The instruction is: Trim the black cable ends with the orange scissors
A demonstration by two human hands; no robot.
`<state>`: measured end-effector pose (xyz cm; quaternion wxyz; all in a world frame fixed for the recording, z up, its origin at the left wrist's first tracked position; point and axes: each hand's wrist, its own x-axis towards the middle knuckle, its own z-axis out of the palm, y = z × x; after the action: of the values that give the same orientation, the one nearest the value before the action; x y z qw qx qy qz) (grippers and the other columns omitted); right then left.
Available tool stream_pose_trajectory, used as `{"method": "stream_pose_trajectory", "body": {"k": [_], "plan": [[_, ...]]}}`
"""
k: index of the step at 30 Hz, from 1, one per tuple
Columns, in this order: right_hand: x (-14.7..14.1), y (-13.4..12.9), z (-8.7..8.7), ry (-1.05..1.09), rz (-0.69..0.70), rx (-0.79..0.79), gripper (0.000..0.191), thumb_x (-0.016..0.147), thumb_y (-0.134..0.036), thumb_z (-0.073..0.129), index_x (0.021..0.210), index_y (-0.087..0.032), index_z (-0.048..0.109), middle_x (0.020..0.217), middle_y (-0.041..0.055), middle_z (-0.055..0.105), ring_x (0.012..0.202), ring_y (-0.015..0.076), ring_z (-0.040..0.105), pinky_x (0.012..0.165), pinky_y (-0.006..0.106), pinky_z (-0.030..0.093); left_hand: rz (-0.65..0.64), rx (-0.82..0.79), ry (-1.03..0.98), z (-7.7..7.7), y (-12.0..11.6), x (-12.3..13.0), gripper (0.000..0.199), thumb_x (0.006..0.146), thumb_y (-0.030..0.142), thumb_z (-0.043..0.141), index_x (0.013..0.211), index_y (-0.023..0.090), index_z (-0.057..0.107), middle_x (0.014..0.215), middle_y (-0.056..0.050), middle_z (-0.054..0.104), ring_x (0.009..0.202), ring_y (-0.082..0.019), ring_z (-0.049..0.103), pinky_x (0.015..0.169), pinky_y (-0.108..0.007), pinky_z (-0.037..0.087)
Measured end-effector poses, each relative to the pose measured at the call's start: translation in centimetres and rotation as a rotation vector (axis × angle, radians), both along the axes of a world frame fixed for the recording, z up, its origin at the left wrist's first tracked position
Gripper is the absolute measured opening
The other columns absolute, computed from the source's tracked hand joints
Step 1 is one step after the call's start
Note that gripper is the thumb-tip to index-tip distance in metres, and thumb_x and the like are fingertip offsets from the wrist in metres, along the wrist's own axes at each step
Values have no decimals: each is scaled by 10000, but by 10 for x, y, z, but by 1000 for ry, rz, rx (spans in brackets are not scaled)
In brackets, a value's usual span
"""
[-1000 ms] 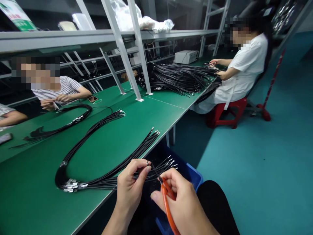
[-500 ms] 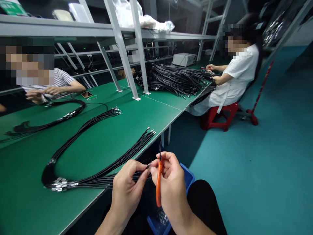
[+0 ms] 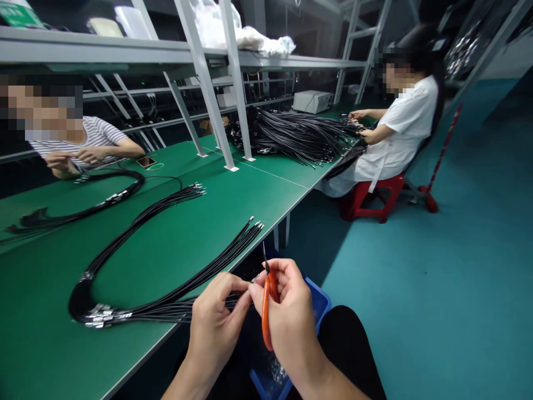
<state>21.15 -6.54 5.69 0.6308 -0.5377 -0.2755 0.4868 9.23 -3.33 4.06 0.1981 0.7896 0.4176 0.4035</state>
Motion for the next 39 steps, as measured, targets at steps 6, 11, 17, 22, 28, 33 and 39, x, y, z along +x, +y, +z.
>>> {"method": "stream_pose_trajectory", "body": {"k": [6, 11, 17, 22, 28, 33, 39], "plan": [[-1, 0, -5, -48, -23, 38, 307, 697, -189, 705, 923, -197, 497, 805, 4, 620, 732, 127, 606, 674, 215, 510, -8, -93, -45, 1, -2, -3, 121, 839, 175, 600, 721, 181, 575, 698, 4, 587, 640, -149, 550, 597, -250, 398], [-1, -4, -1, -25, -4, 62, 293, 718, -236, 709, 941, -206, 521, 801, -2, 626, 733, 126, 598, 669, 211, 494, -38, -244, -154, 8, 3, -6, 133, 822, 168, 609, 695, 176, 571, 683, 18, 587, 626, -134, 544, 589, -228, 403], [13, -10, 0, 24, 313, -24, 266, 673, -193, 717, 890, -169, 565, 718, -6, 605, 628, 101, 545, 587, 192, 433, -108, -406, -314, 11, 13, -16, 112, 812, 193, 636, 713, 168, 589, 679, 23, 570, 646, -126, 514, 612, -216, 395], [34, -11, -5, 211, 796, -90, 357, 608, -266, 762, 873, -117, 575, 640, 16, 572, 582, 94, 483, 497, 184, 304, -214, -517, -426, 13, 17, -27, 118, 806, 224, 672, 744, 162, 592, 715, 18, 556, 685, -127, 493, 636, -219, 391], [35, -5, -9, 293, 833, -136, 349, 633, -247, 760, 892, -117, 563, 655, 11, 549, 529, 62, 430, 440, 183, 197, -264, -551, -439, 15, 14, -27, 139, 809, 228, 685, 737, 155, 592, 727, 9, 570, 702, -131, 505, 650, -227, 394], [35, -2, -6, 313, 826, -124, 317, 659, -221, 743, 905, -111, 575, 646, 12, 553, 491, 44, 394, 426, 185, 186, -279, -534, -435, 15, 14, -26, 146, 804, 216, 693, 720, 153, 591, 710, 11, 565, 688, -125, 506, 643, -221, 396], [36, 2, -6, 282, 829, -145, 259, 691, -192, 720, 889, -124, 567, 613, -1, 570, 420, 21, 351, 396, 173, 190, -285, -511, -416, 16, 15, -26, 139, 818, 228, 676, 729, 155, 598, 727, 0, 585, 701, -138, 526, 649, -234, 408]]}}
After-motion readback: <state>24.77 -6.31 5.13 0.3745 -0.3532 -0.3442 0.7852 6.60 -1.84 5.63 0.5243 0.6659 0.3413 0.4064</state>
